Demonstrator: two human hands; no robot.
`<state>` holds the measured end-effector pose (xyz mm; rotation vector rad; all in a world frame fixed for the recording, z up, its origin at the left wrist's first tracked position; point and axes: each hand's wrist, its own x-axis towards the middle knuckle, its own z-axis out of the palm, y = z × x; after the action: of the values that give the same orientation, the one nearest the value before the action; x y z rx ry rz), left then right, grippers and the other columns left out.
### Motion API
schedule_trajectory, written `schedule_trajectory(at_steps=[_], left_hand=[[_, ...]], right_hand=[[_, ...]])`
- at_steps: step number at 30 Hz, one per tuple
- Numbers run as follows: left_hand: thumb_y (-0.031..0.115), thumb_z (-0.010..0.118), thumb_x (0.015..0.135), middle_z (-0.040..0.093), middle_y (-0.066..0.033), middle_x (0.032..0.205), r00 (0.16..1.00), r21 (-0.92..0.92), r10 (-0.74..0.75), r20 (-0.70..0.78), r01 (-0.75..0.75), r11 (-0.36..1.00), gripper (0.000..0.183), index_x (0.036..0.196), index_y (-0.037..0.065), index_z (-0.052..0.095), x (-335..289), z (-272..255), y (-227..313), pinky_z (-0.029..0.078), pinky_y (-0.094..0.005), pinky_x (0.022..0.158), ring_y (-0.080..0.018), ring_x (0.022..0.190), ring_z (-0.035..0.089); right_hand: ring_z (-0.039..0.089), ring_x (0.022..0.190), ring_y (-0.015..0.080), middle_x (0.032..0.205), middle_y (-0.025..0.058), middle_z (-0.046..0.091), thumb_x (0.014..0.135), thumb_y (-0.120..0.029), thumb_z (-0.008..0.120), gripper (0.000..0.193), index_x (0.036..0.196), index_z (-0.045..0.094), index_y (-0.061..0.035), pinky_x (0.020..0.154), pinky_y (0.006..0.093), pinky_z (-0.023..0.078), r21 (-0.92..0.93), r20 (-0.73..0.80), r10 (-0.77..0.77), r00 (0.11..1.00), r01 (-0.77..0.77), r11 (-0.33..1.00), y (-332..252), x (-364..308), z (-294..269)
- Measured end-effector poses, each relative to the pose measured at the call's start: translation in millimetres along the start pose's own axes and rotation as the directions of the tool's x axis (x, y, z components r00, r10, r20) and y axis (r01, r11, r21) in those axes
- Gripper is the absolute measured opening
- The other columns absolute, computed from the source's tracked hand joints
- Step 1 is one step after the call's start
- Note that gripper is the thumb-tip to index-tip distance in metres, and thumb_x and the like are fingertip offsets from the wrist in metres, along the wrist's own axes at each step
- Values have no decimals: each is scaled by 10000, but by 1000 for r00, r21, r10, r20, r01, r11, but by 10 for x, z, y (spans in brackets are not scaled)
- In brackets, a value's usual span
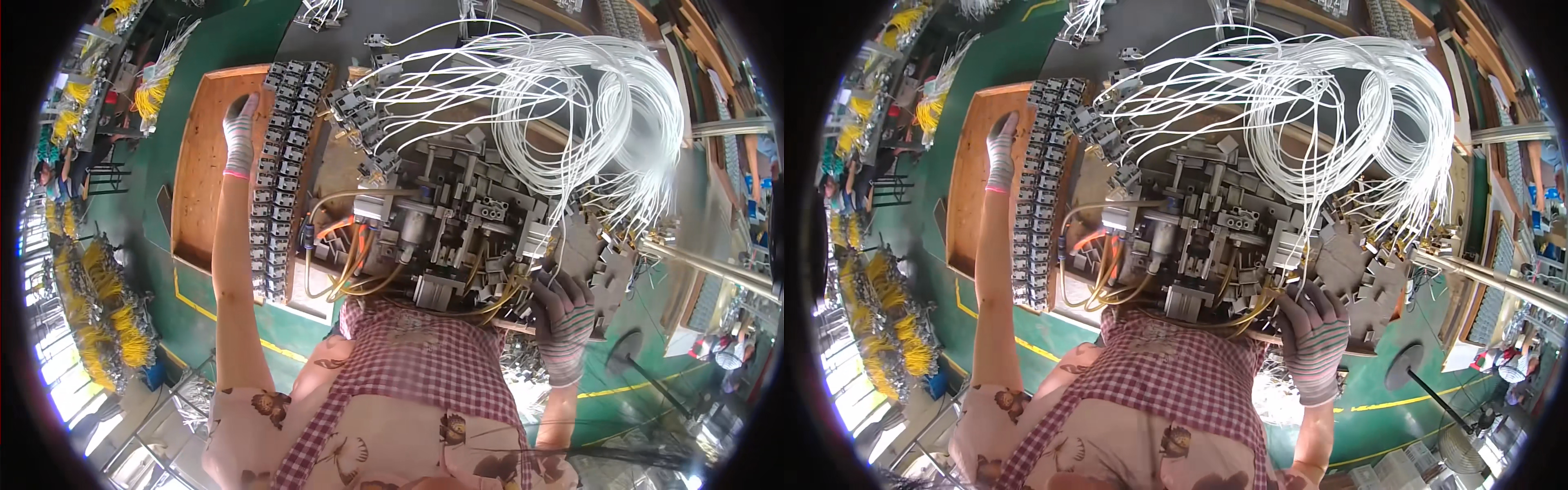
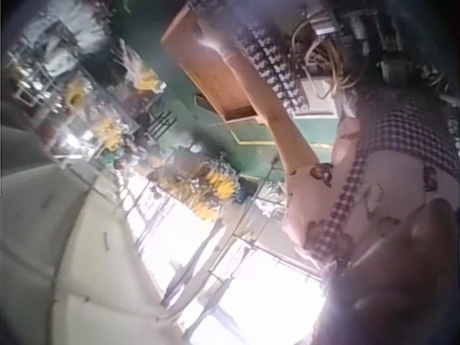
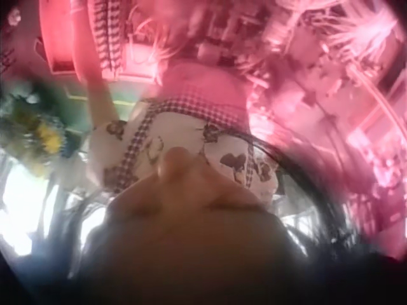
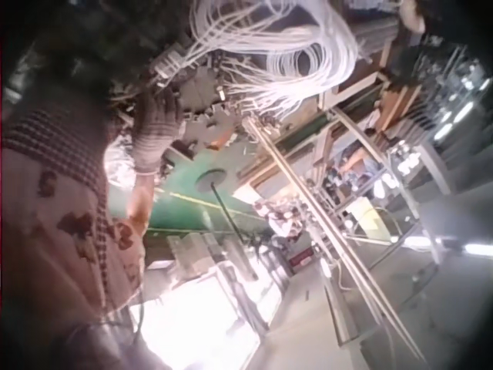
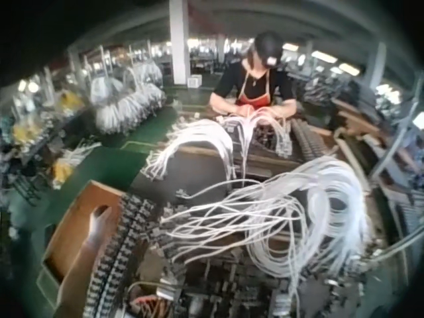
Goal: Processing electrical wires by feeding them into a crimping machine and organizing the finished components into a storage tray.
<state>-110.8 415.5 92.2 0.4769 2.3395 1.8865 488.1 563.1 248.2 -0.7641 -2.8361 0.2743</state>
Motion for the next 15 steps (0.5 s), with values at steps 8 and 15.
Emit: schedule_trajectory(at_steps=[8,15], left_hand=[[280,823,793,700,-24,923,924,-174,-363,121,380,909,390,1062,28,699,333,287,-137,487,-210,662,-91,764,611],[202,669,924,646,-137,1152,998,-338,51,37,-36,940,431,1251,-13,487,-272,-239,390,560,-396,854,-239,1030,657]], right_hand=[[608,944,195,942,-46,654,661,-46,721,284,807,537,-205,800,372,384,-76,-306,51,951,-78,994,-46,-10,217],[669,911,208,1015,118,683,812,-228,791,455,1131,537,-26,831,355,536,831,103,563,820,-382,404,-110,-232,231]])
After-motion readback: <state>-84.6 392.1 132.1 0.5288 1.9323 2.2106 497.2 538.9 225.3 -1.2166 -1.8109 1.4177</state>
